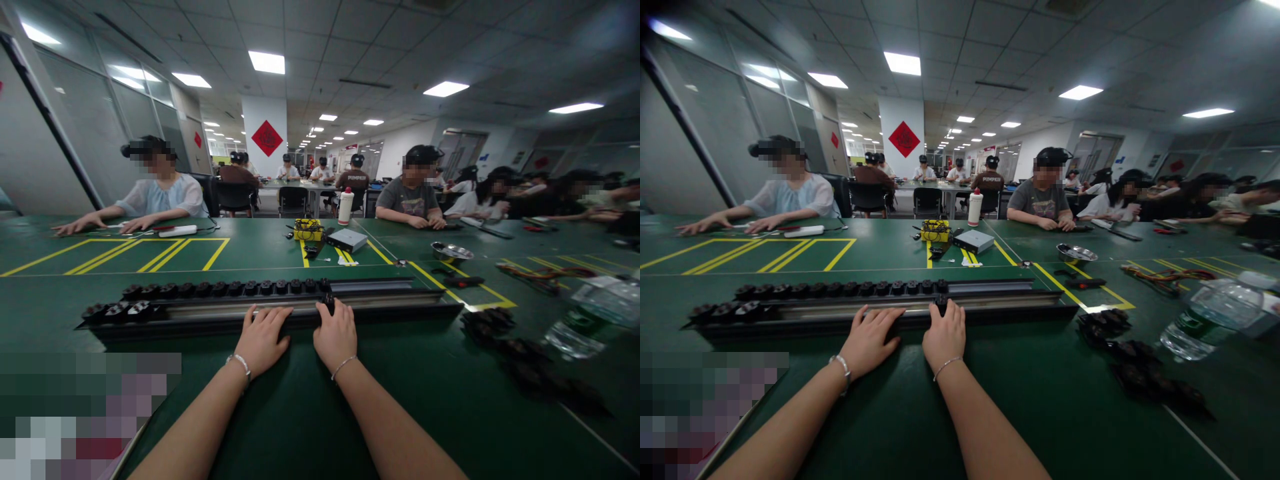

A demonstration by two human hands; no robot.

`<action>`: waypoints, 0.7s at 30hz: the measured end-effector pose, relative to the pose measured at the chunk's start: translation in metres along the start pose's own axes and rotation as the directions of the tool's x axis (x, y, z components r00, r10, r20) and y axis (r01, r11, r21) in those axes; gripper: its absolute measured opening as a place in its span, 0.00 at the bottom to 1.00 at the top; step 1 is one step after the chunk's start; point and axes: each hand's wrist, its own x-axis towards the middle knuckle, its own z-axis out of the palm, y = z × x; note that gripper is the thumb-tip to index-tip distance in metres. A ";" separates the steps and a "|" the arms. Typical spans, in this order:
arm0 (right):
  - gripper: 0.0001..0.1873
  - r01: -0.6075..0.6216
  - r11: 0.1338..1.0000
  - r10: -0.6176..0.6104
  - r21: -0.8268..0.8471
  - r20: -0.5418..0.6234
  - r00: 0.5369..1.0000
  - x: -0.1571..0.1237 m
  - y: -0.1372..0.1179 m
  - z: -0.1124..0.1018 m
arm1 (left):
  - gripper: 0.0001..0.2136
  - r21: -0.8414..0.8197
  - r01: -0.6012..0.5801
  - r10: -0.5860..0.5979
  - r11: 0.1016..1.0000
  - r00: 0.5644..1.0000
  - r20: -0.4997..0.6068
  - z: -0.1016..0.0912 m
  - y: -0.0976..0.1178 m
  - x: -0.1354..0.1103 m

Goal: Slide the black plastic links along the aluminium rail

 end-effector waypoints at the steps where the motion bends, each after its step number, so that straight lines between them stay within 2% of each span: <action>1: 0.25 -0.002 1.000 0.002 0.001 -0.002 1.000 0.000 0.000 0.000 | 0.24 -0.002 0.000 0.000 1.000 1.000 0.000 0.000 0.000 0.000; 21: 0.25 -0.017 0.999 0.017 -0.029 0.004 1.000 0.001 0.003 -0.002 | 0.23 -0.014 0.008 -0.008 1.000 1.000 0.002 0.000 0.000 0.001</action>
